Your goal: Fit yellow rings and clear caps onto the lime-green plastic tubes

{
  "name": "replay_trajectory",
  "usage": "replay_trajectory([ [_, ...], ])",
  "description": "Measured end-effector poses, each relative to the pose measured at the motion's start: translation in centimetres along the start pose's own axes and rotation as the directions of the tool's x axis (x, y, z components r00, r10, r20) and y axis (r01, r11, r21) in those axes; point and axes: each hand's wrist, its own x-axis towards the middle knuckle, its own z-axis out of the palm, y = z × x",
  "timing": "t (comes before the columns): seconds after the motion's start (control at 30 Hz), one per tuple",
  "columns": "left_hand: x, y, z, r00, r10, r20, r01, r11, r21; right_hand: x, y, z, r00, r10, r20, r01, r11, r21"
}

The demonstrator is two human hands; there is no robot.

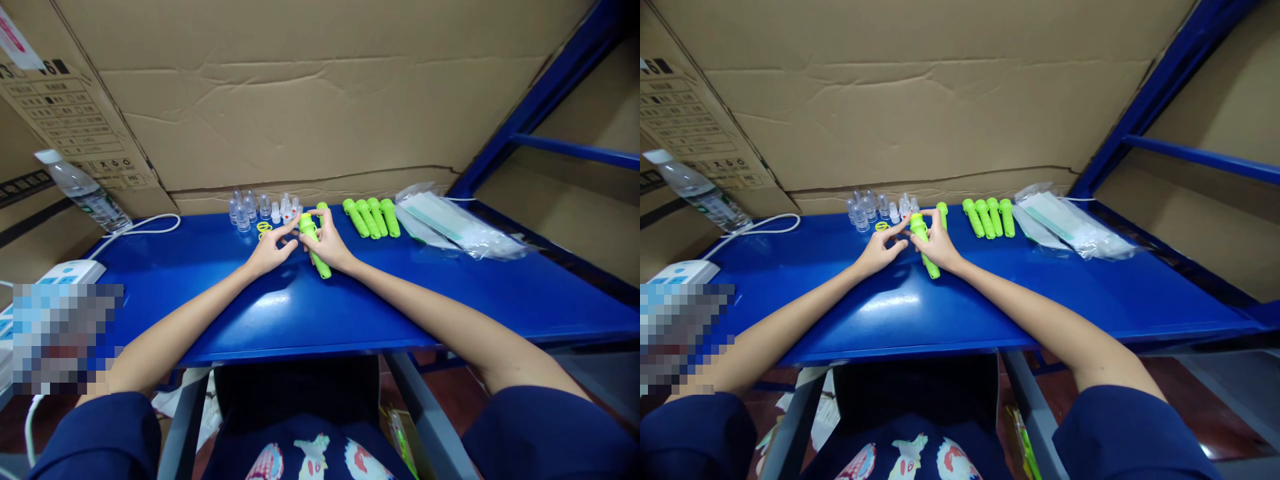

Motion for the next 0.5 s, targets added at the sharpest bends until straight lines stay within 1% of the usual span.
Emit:
replay_trajectory([
  [0.1,-0.06,0.1,-0.04,0.999,0.023,0.023,-0.022,1.0,-0.003,0.03,0.2,-0.09,1.0,0.006,-0.021,-0.006,1.0,-0.014],
  [0.3,0.06,-0.07,-0.11,1.0,0.011,-0.015,-0.011,1.0,0.02,0.03,0.18,0.04,0.999,0.014,-0.029,-0.014,1.0,-0.008],
  [0.5,-0.05,0.23,-0.05,1.0,0.013,-0.028,-0.012,1.0,0.024,0.05,-0.02,0.2,0.999,0.043,-0.012,-0.043,0.998,0.045],
])
